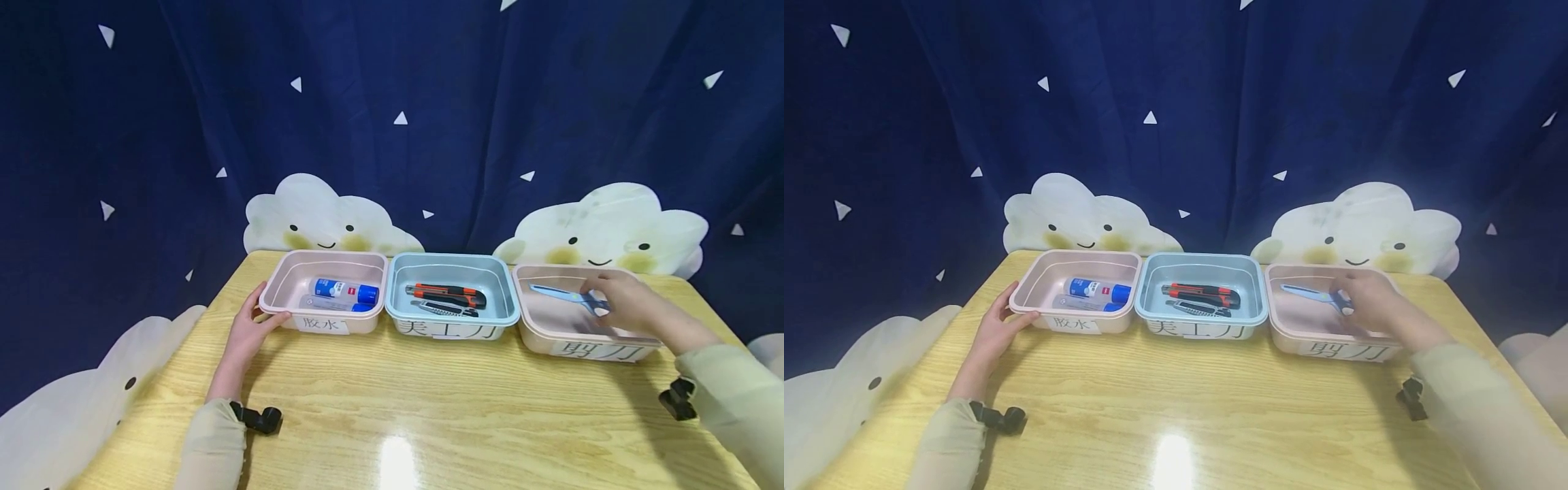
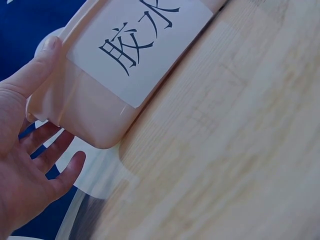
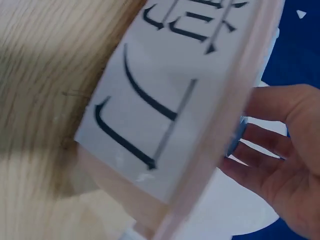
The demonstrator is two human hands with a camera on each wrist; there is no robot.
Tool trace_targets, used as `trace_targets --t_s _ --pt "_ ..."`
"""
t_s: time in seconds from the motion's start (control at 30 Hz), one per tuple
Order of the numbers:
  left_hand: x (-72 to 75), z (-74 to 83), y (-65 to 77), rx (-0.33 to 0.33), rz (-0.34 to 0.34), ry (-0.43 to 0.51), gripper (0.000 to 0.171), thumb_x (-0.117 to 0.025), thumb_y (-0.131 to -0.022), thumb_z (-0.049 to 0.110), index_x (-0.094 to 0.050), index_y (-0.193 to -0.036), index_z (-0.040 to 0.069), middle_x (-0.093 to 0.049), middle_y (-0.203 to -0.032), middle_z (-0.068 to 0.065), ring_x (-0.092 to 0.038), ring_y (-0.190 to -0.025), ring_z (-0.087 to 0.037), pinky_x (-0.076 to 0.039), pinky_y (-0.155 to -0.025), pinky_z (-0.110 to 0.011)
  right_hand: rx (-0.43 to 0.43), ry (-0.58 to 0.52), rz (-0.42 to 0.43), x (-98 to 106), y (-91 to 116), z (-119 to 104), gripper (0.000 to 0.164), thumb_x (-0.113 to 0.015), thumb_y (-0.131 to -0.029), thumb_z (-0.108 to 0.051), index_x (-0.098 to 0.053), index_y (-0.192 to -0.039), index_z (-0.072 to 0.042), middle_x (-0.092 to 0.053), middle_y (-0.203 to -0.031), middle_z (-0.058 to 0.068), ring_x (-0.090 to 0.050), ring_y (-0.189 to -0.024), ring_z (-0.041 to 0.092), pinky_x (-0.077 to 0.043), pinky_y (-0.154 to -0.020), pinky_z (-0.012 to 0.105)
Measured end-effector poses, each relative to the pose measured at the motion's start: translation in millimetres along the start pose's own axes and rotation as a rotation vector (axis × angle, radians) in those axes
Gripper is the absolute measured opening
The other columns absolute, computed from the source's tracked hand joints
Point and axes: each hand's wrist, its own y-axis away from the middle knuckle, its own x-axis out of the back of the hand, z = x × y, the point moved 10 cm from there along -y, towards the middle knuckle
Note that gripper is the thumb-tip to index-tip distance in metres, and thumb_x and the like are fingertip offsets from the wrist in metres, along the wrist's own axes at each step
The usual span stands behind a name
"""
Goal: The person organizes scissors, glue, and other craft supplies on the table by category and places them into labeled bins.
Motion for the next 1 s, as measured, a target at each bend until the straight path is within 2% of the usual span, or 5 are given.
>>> trace_targets --t_s 0.23,0.6,0.73,0.83,1.0 --pt "-0.1 -0.5 2.4 0.007 -0.001 0.010 0.088 -0.071 -0.079 0.028 -0.015 -0.146 0.028 -0.030 -0.144 -0.009 -0.033 -0.121 -0.027 -0.034 -0.089 -0.030 0.060 0.064 0.068 -11 -5 8 0.036 -0.079 -0.047 -0.013 -0.069 -0.082 -0.010 -0.062 -0.084 0.006 -0.057 -0.085 0.031 -0.042 -0.077 0.048" --pt "-3.8 1.4 0.3 -0.001 -0.011 0.013 0.087 -0.071 -0.079 0.027 -0.016 -0.146 0.027 -0.032 -0.143 -0.009 -0.034 -0.121 -0.025 -0.035 -0.088 -0.025 -0.078 -0.012 -0.088 -45 2 38 0.046 -0.085 -0.049 -0.030 -0.073 -0.090 -0.014 -0.069 -0.093 0.004 -0.053 -0.102 0.036 -0.033 -0.089 0.053" --pt "-4.1 0.6 2.1 0.006 -0.019 0.014 0.087 -0.070 -0.079 0.027 -0.015 -0.147 0.026 -0.031 -0.143 -0.010 -0.034 -0.122 -0.026 -0.035 -0.089 -0.029 -0.127 -0.048 -0.102 -54 4 44 0.041 -0.085 -0.049 -0.026 -0.073 -0.087 -0.016 -0.069 -0.089 -0.001 -0.055 -0.093 0.027 -0.036 -0.083 0.046" --pt "-4.1 0.2 2.6 0.007 -0.023 0.015 0.087 -0.070 -0.080 0.028 -0.015 -0.147 0.026 -0.032 -0.143 -0.010 -0.033 -0.121 -0.026 -0.034 -0.090 -0.030 -0.116 -0.087 -0.102 -62 4 44 0.038 -0.084 -0.049 -0.021 -0.073 -0.084 -0.014 -0.067 -0.083 -0.003 -0.054 -0.084 0.020 -0.039 -0.076 0.039" --pt "-5.7 1.2 0.8 -0.001 -0.034 0.010 0.087 -0.070 -0.080 0.028 -0.014 -0.147 0.024 -0.032 -0.142 -0.011 -0.034 -0.120 -0.025 -0.035 -0.089 -0.027 -0.052 -0.126 -0.095 -72 2 41 0.036 -0.081 -0.048 -0.011 -0.071 -0.083 -0.006 -0.068 -0.079 0.002 -0.057 -0.079 0.020 -0.044 -0.075 0.039"
